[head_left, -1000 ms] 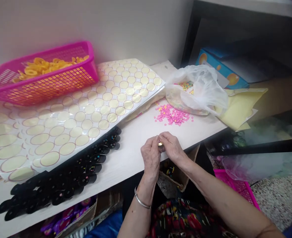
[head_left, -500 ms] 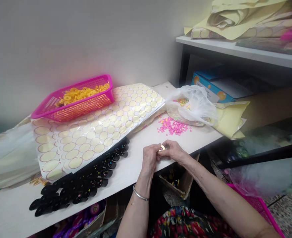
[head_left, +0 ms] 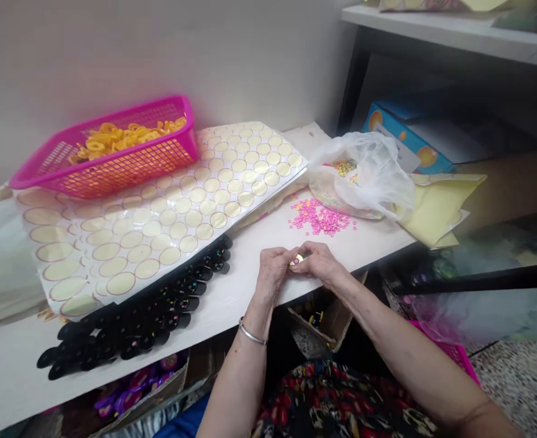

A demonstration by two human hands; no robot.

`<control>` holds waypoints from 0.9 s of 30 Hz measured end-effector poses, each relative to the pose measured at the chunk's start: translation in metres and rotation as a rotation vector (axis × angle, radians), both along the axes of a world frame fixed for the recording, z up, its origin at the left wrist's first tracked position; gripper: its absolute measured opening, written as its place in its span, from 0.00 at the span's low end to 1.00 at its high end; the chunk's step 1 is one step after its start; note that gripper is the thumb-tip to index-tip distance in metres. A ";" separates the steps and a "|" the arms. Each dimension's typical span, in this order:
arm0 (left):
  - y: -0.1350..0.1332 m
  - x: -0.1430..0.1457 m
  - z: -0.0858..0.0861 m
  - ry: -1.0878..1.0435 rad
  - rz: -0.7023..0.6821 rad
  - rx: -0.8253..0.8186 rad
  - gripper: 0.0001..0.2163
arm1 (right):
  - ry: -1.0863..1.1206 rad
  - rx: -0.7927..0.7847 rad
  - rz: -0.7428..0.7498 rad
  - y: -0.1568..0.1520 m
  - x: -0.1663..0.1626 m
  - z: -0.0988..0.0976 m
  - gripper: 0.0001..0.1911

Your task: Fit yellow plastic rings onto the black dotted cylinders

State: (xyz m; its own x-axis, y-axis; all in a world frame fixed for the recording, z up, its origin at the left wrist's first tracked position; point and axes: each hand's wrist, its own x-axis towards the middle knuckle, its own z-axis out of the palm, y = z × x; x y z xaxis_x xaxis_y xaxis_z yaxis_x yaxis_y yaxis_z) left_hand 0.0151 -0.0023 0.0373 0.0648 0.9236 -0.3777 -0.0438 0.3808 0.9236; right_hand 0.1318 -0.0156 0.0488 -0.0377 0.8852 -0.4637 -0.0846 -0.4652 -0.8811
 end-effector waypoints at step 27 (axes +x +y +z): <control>-0.037 -0.002 -0.017 0.126 -0.094 0.310 0.18 | -0.429 0.137 0.136 -0.005 0.006 0.005 0.16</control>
